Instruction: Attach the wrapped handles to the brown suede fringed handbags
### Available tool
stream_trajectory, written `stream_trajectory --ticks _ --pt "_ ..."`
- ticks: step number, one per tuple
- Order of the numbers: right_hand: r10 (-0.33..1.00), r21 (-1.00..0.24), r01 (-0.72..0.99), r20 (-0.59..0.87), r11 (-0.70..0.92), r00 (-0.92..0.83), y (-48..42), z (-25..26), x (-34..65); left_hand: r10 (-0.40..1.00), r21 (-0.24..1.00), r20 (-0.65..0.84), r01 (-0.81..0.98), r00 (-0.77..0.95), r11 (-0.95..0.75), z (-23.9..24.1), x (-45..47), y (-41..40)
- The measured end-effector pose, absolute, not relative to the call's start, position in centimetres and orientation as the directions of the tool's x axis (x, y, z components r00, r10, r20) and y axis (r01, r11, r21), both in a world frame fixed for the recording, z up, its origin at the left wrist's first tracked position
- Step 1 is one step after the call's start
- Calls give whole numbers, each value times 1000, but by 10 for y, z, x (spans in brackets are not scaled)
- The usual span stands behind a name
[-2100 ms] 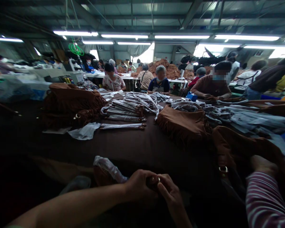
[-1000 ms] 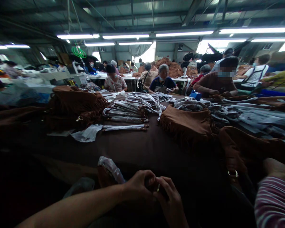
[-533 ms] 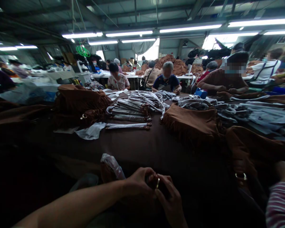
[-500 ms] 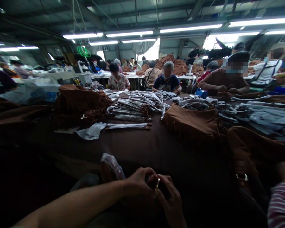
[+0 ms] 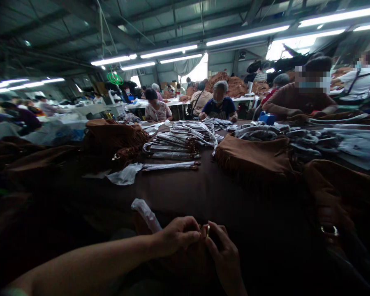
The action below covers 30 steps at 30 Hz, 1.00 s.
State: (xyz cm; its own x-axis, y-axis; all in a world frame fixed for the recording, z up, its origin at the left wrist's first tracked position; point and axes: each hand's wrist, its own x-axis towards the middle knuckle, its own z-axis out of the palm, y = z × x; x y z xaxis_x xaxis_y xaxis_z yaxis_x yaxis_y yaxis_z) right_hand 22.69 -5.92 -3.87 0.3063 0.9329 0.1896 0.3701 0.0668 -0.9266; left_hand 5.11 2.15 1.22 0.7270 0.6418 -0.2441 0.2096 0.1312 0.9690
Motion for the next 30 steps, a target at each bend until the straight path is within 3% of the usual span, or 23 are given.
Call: stream_trajectory --ticks 2,5,8,11,14,24,30 --pt "941 -922 380 187 68 283 -59 -38 227 631 962 -256 256 733 93 16 51 23" --pt "946 -922 378 198 91 256 -58 -37 224 660 919 -222 380 717 -104 31 49 26" --pt "942 -906 406 235 122 240 -57 -36 220 720 765 -167 550 673 -336 51 48 28" --pt "925 -869 468 299 162 235 -55 -39 217 741 598 -142 653 656 -464 64 48 28" --pt "891 -832 513 379 210 250 -54 -42 215 735 519 -151 686 661 -511 68 47 28" --pt "876 -838 457 430 298 217 -60 -41 211 701 527 -41 612 712 -590 61 38 25" --pt "857 -790 514 482 334 183 -57 -43 207 680 498 -61 613 730 -613 64 32 26"
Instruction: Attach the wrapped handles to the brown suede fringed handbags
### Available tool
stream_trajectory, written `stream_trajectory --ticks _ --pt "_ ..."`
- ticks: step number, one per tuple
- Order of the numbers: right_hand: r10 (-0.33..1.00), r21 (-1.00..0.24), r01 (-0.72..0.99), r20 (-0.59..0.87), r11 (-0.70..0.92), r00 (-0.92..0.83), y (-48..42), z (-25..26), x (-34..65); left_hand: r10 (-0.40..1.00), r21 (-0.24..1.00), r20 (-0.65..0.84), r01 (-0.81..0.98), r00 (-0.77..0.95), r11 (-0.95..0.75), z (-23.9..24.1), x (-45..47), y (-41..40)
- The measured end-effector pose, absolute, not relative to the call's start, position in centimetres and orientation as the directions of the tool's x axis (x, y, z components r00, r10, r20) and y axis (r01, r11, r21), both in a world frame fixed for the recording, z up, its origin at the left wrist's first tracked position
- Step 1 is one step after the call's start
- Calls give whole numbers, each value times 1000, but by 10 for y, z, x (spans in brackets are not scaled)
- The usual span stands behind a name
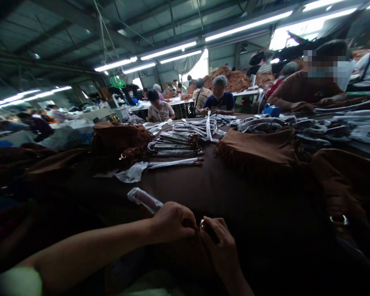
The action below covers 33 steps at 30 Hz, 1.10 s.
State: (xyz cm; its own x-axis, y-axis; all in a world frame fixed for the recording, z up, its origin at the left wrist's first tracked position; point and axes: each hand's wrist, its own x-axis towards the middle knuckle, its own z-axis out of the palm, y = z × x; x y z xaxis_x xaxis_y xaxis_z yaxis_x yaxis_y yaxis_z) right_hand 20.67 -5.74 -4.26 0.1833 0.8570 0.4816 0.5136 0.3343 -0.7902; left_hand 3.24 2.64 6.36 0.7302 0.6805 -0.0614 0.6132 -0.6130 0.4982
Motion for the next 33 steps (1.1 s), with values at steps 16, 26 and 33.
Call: stream_trajectory --ticks 16,26,33 --pt "735 -506 736 678 450 17 -50 -46 202 752 802 -306 584 584 -127 38 26 34" --pt "778 -467 786 627 406 -29 -52 -47 207 850 914 -404 170 338 367 15 37 7" --pt "757 -434 778 649 454 -80 -49 -41 213 942 930 -79 363 325 -48 15 33 -5"
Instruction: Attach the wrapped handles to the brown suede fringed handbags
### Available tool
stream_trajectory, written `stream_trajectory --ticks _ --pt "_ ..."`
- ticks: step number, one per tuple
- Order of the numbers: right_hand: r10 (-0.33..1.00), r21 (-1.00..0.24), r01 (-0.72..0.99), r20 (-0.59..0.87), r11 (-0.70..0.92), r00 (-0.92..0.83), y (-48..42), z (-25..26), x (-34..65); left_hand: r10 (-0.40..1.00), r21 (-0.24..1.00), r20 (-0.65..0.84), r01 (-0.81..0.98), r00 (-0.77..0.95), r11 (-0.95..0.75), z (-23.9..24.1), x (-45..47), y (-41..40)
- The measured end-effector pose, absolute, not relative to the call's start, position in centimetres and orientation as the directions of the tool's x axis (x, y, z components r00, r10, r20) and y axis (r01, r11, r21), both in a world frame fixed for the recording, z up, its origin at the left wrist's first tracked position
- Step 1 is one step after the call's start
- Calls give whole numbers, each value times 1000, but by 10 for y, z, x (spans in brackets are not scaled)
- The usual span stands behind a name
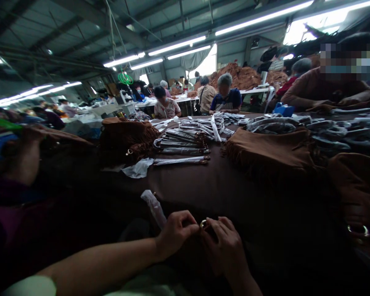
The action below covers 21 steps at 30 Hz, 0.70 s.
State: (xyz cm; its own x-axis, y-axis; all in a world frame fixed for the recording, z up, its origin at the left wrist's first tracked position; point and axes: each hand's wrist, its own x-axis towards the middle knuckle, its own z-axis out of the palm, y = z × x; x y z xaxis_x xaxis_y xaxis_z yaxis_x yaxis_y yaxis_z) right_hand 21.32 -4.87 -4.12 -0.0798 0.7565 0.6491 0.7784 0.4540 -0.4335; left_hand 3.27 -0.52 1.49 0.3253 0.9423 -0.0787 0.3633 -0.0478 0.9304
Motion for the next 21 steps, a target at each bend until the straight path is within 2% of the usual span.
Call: stream_trajectory --ticks 2,3,6,8,12,15,17,19,21 --pt "747 -418 783 659 461 -89 -49 -41 215 943 914 -27 390 331 -110 16 33 -6" --pt "747 -413 788 659 457 -88 -49 -41 215 946 923 -45 375 320 -83 16 34 -6" --pt "770 -422 802 634 423 -73 -51 -44 215 935 965 -229 190 271 181 11 39 -3" --pt "780 -430 806 623 406 -61 -52 -46 214 907 944 -327 44 264 328 7 43 -2" --pt "775 -415 814 629 406 -66 -51 -49 213 921 949 -306 -7 241 317 1 49 -1" --pt "764 -433 810 645 396 -28 -49 -51 212 909 959 -284 83 304 272 4 48 6" --pt "750 -461 797 661 390 16 -49 -51 211 852 945 -297 260 430 199 13 44 15" --pt "745 -478 786 666 391 34 -50 -49 208 748 877 -344 478 568 40 26 37 24" --pt "756 -481 786 654 388 27 -50 -46 204 650 758 -400 632 646 -163 42 32 30"
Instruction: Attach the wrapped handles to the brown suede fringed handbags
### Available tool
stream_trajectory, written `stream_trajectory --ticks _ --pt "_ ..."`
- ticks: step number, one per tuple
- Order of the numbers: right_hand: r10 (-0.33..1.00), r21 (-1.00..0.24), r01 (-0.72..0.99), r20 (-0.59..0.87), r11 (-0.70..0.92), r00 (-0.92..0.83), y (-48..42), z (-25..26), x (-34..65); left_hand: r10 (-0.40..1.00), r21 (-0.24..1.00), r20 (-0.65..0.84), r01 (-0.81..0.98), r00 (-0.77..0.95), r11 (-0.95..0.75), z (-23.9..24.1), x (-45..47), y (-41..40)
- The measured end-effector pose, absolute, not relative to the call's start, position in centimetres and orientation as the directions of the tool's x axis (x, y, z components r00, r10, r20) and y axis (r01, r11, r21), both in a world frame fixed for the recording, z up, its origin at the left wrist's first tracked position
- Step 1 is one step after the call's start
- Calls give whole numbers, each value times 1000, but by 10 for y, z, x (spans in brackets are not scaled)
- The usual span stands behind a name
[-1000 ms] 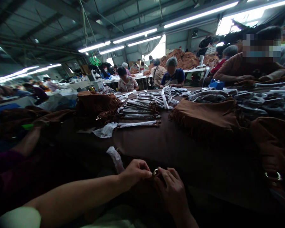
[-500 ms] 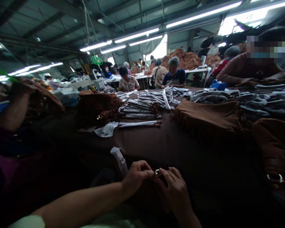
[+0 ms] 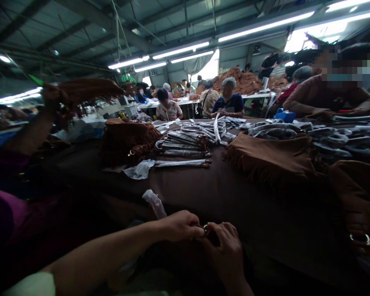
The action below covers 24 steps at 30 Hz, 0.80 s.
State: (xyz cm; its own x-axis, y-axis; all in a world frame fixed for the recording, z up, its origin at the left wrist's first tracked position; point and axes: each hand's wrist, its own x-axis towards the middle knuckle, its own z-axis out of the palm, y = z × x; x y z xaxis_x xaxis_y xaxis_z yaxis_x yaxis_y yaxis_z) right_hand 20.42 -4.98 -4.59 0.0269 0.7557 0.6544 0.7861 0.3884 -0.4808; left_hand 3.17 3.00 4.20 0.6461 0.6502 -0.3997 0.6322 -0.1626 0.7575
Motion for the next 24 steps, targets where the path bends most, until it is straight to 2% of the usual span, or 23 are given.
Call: stream_trajectory --ticks 3,6,8,12,17,19,22,24 --pt "807 -470 822 590 322 21 -48 -37 199 622 564 -386 708 682 -426 60 29 30" --pt "883 -455 847 469 277 -37 -44 -25 197 643 417 -306 706 702 -573 65 31 25" --pt "918 -464 842 386 275 -88 -40 -16 199 648 385 -283 703 707 -598 65 33 21" --pt "948 -517 804 266 292 -174 -32 -8 202 642 417 -226 668 733 -616 64 33 17" --pt "963 -436 884 264 167 -52 -31 -17 188 697 310 -119 693 707 -651 60 26 10" --pt "960 -405 904 281 137 -19 -33 -20 177 707 217 -158 723 689 -656 57 25 7" --pt "952 -352 928 307 122 -9 -35 -23 161 703 77 -316 756 637 -651 58 28 6" --pt "948 -323 939 318 116 -7 -36 -22 155 696 48 -369 760 616 -648 60 30 7"
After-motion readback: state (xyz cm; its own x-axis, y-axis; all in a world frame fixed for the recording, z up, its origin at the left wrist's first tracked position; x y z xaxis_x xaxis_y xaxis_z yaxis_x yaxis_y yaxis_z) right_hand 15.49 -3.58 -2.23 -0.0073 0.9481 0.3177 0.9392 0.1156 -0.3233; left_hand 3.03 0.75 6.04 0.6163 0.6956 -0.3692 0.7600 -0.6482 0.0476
